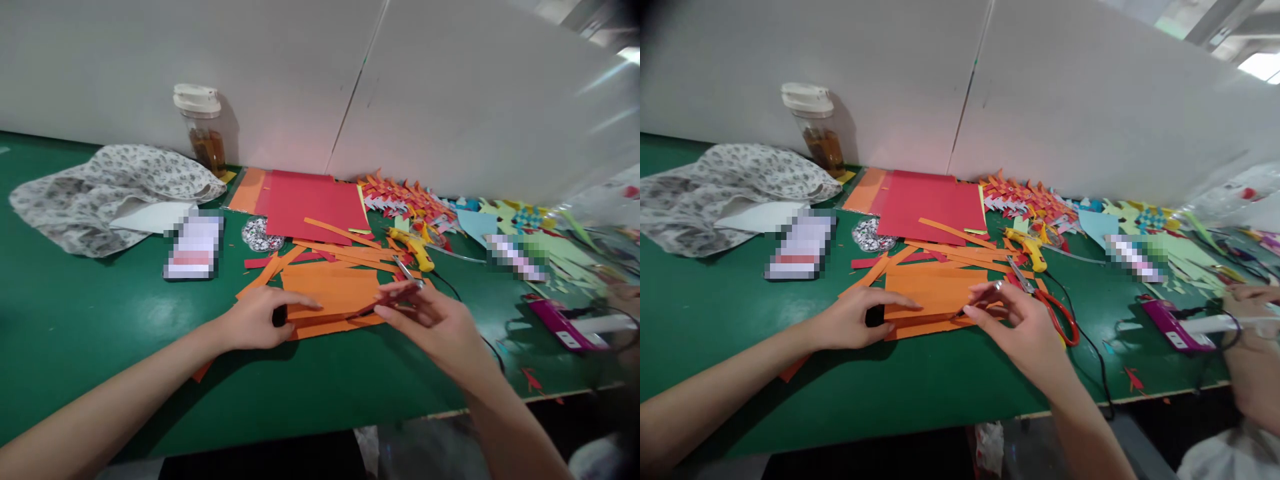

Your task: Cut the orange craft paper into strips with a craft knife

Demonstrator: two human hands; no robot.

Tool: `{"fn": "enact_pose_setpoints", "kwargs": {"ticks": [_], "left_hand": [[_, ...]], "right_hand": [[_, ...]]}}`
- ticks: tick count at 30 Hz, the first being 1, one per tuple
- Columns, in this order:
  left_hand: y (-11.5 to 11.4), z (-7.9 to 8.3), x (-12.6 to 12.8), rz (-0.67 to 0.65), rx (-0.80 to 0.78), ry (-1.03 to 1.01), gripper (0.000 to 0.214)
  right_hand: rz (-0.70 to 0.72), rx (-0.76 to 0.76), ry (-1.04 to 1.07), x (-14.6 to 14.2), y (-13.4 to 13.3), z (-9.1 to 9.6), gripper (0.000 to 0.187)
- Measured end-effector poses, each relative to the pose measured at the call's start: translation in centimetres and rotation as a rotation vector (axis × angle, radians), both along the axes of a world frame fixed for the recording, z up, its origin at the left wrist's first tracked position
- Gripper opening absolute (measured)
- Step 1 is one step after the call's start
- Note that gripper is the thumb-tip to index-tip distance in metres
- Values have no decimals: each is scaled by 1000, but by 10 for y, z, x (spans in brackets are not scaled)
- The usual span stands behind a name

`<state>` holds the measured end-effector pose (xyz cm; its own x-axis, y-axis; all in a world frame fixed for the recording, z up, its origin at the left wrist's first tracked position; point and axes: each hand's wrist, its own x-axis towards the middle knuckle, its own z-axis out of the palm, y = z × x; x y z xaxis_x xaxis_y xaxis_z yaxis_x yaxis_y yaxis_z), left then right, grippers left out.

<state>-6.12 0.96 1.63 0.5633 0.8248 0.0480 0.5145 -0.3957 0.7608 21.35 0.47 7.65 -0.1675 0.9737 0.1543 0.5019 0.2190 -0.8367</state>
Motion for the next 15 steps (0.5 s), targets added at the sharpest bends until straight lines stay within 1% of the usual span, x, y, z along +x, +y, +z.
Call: {"fn": "enact_pose_setpoints", "kwargs": {"ticks": [3, 5, 7, 10, 15], "left_hand": [[2, 3, -4, -75, -4, -53, 56], [3, 5, -7, -128, -11, -96, 61], [5, 7, -10, -150, -38, -113, 64], [7, 9, -12, -145, -58, -120, 63], [9, 8, -14, -154, -79, -113, 57]], "right_hand": [[12, 80, -168, -10, 3, -10, 20], [17, 122, -232, -13, 4, -14, 20], [10, 156, -254, -13, 4, -17, 20], [-7, 207, -282, -11, 2, -22, 19], [-34, 268, -284, -4, 1, -33, 11]]}}
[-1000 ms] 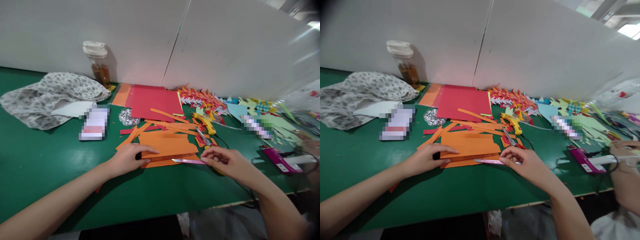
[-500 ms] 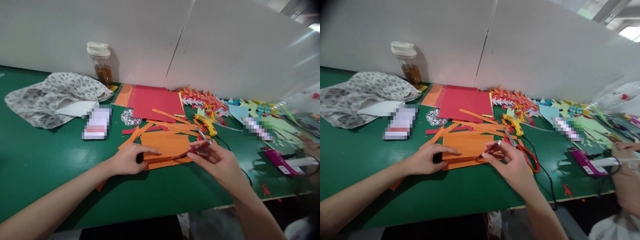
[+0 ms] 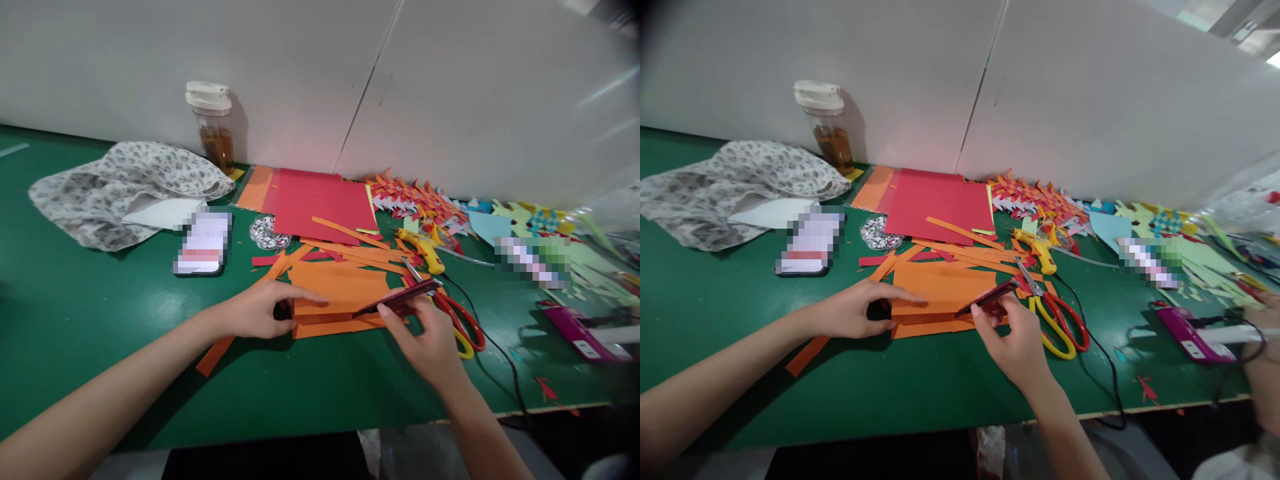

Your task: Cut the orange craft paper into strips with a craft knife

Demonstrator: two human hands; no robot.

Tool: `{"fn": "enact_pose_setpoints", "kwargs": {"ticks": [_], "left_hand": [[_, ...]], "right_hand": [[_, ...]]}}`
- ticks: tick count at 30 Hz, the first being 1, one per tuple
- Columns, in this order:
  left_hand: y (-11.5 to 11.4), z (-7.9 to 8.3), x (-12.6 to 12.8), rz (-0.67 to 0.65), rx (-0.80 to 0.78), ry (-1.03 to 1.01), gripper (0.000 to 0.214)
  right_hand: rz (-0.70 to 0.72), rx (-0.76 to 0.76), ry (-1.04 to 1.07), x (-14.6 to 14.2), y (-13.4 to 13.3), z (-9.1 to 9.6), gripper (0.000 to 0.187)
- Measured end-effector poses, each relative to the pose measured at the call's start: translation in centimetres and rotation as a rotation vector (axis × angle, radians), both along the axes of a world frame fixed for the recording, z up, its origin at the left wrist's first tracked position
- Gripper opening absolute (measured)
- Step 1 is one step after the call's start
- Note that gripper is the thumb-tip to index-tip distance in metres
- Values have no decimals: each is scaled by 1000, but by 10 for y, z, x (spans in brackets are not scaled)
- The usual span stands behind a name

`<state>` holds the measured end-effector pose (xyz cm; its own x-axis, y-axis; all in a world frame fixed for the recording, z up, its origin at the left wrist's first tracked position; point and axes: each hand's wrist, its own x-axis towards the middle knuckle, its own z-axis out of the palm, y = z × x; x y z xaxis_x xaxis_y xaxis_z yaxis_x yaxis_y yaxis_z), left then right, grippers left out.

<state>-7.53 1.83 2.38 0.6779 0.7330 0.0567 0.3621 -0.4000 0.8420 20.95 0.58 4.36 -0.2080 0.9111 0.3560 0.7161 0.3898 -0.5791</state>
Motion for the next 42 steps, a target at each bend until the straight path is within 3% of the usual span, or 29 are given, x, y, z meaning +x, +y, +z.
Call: {"fn": "enact_pose_setpoints", "kwargs": {"ticks": [4, 10, 13, 18, 22, 25, 30, 35, 42], "left_hand": [[2, -2, -3, 4, 14, 22, 52], [3, -2, -5, -10, 10, 43, 48], [3, -2, -6, 15, 28, 66, 46], [5, -2, -6, 26, 67, 97, 45], [5, -2, -5, 24, 57, 84, 43], [5, -3, -6, 25, 48, 66, 44], [5, -4, -7, 25, 30, 60, 45], [5, -5, -6, 20, 40, 51, 46], [6, -9, -5, 20, 50, 10, 48]], "right_hand": [[-12, -45, 159, 1, 3, -3, 8], [16, -279, 505, -2, 7, -4, 3], [45, -328, 517, -1, 6, -4, 3], [31, -233, 392, -6, -2, 0, 4], [-4, -255, 362, -10, -5, 0, 9], [-41, -225, 406, -9, -7, 0, 10], [-51, -120, 655, -18, -23, -2, 9], [79, -318, 609, -47, -36, -9, 19], [19, -545, 755, -63, -28, -19, 25]]}}
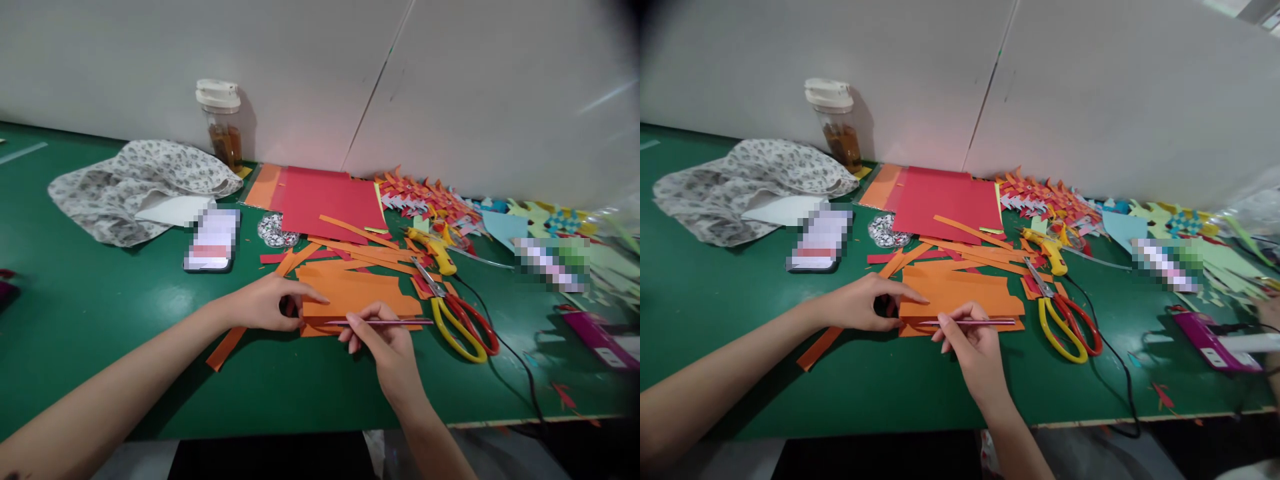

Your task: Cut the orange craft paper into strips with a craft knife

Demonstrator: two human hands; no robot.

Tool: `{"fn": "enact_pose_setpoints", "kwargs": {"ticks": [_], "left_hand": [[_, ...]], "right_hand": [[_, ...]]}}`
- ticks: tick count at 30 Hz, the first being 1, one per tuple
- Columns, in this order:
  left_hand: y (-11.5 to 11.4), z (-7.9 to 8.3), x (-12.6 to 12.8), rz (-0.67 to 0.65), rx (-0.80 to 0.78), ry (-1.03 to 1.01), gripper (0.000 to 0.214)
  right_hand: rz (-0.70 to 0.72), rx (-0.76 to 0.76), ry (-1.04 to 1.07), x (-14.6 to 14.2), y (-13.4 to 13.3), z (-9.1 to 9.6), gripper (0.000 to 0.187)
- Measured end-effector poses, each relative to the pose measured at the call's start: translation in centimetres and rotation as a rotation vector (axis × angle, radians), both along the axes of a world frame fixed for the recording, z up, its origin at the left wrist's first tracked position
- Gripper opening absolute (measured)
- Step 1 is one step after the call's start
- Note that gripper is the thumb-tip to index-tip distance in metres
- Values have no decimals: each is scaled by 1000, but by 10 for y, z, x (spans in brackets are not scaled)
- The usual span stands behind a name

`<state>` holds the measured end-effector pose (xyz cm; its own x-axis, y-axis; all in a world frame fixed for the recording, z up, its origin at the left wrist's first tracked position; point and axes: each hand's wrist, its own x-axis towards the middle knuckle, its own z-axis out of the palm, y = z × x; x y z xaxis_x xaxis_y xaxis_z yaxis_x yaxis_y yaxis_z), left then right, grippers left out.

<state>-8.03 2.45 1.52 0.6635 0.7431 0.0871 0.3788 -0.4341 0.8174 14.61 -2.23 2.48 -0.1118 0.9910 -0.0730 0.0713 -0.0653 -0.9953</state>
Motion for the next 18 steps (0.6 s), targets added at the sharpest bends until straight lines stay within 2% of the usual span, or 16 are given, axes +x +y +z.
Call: {"fn": "enact_pose_setpoints", "kwargs": {"ticks": [11, 18], "left_hand": [[0, 0, 0, 1, -6, -20, 49], [-1, -3, -1, -3, 13, -4, 49]], "right_hand": [[21, -44, -11, -4, 1, -1, 27], [-10, -41, -15, 7, 7, -6, 28]]}}
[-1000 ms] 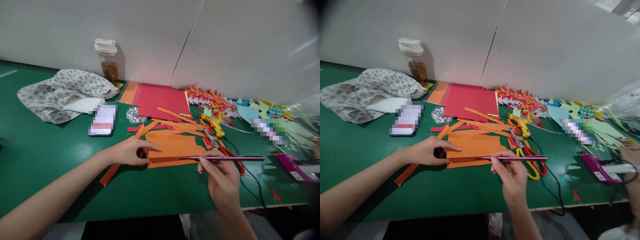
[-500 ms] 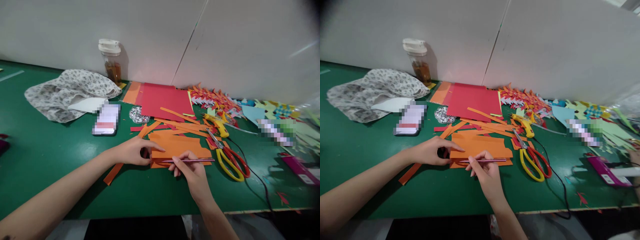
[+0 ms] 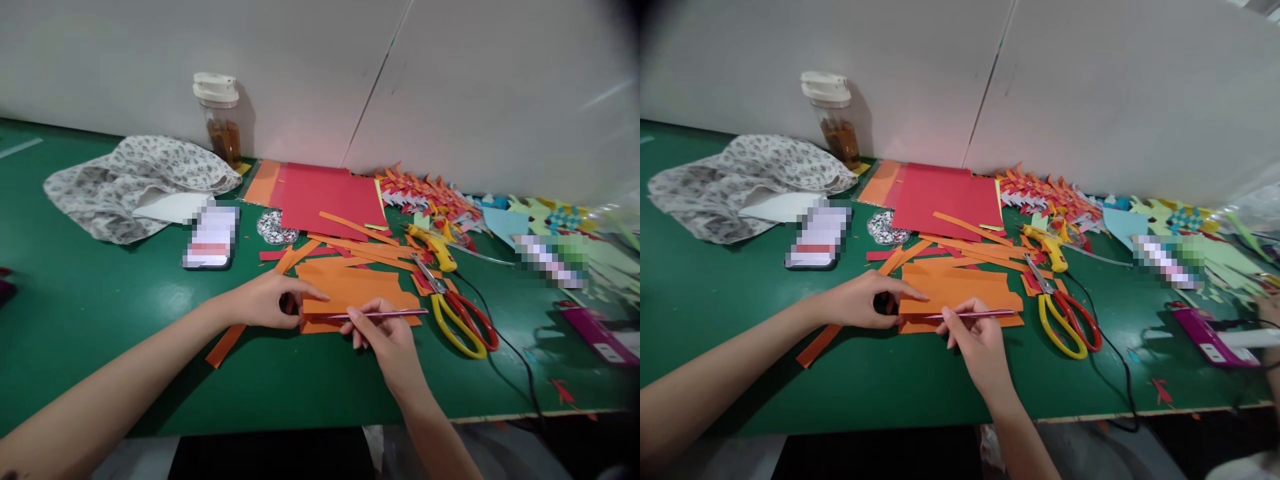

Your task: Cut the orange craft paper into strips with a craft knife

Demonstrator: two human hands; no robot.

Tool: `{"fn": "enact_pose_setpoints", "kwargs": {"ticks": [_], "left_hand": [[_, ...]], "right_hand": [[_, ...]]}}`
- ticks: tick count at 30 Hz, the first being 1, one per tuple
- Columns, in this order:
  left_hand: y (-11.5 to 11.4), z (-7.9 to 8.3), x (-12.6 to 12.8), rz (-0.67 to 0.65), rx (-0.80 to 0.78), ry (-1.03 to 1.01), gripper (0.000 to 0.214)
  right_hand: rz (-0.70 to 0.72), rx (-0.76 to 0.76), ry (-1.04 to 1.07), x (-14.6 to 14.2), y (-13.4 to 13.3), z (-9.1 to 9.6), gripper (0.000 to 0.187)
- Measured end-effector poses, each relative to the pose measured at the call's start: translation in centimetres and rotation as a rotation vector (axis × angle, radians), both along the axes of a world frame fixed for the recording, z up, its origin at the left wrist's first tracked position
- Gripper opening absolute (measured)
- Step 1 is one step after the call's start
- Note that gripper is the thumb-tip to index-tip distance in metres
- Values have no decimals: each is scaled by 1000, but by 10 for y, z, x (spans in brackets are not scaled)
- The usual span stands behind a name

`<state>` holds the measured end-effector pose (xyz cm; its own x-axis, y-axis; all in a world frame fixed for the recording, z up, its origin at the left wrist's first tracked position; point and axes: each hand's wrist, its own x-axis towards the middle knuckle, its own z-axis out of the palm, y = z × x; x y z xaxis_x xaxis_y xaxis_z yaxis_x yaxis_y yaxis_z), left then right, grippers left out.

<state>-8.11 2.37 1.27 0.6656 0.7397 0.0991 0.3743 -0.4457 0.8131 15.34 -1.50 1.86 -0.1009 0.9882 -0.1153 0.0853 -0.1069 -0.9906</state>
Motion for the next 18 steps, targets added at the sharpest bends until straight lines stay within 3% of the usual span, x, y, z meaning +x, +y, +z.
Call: {"fn": "enact_pose_setpoints", "kwargs": {"ticks": [12, 18], "left_hand": [[0, 5, 1, 3, -15, 24, 46], [-1, 7, 1, 4, -40, 31, 45]], "right_hand": [[-105, 13, -18, 28, 7, -2, 29], [-202, 108, -53, 44, 8, 0, 30]]}}
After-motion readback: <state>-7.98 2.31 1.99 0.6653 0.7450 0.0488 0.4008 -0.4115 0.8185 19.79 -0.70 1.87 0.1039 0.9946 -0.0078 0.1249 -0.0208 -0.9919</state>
